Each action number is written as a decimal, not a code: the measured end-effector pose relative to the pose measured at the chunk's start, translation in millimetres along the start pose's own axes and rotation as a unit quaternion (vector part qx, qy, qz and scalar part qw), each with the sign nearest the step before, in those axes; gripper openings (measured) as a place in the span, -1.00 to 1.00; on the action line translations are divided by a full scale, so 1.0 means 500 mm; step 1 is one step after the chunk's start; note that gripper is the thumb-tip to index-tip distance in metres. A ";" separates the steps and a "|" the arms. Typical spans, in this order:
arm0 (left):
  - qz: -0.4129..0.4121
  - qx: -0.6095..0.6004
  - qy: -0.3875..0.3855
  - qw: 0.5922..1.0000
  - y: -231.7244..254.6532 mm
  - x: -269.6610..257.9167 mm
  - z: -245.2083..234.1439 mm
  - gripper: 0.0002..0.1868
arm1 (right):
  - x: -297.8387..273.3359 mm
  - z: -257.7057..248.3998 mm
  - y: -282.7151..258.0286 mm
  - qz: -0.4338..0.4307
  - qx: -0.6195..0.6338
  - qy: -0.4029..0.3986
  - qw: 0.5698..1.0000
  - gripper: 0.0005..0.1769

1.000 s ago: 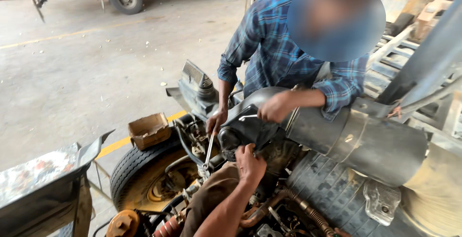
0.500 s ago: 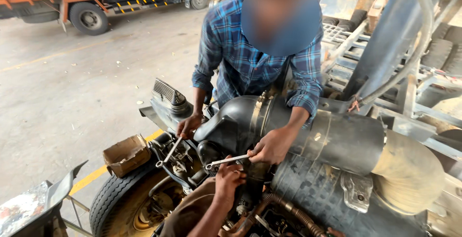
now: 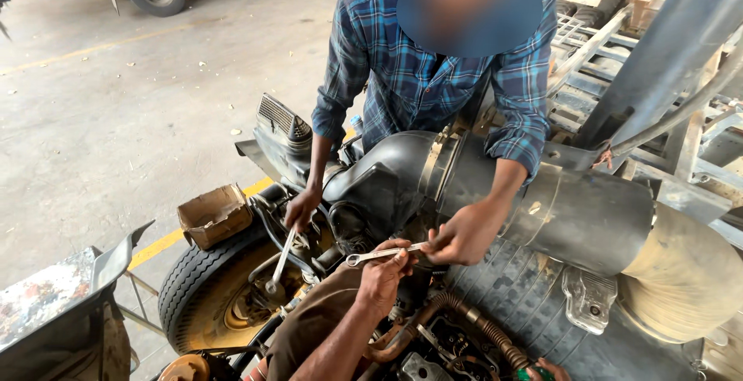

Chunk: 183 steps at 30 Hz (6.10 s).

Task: The person manipulates engine components, handles a screwdriver, and uses a wrench to work on an engine block in coordination with another person.

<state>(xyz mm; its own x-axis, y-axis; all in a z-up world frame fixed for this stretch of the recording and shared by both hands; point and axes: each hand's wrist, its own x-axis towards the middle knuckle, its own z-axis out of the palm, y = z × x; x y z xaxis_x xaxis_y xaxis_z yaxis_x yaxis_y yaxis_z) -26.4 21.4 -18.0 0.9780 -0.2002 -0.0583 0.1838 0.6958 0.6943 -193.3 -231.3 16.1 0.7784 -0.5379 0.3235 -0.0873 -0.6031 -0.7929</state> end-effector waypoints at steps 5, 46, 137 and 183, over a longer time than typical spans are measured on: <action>0.010 0.030 -0.016 0.999 0.000 0.000 0.007 -0.74 | 0.008 0.011 0.092 -0.018 0.005 0.008 1.000 -0.44; -0.161 0.766 -0.273 0.559 -0.348 -0.119 -0.106 -0.80 | -0.080 -0.010 0.327 -0.106 0.069 -0.052 0.991 -0.68; -0.082 0.737 -0.255 0.621 -0.477 -0.047 -0.126 -0.66 | -0.097 -0.007 0.318 -0.150 0.030 -0.098 0.983 -0.74; -0.081 0.876 -0.341 0.332 -0.424 0.040 -0.045 -0.50 | -0.048 -0.011 0.315 -0.110 0.084 -0.056 0.989 -0.58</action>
<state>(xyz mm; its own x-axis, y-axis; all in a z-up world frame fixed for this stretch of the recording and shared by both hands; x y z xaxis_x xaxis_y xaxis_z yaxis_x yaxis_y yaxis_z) -43.8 -114.6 -182.8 0.6095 -0.6622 -0.4359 -0.6945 -0.7112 0.1095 -229.4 -316.6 -113.7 0.8316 -0.3310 0.4460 0.1892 -0.5863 -0.7877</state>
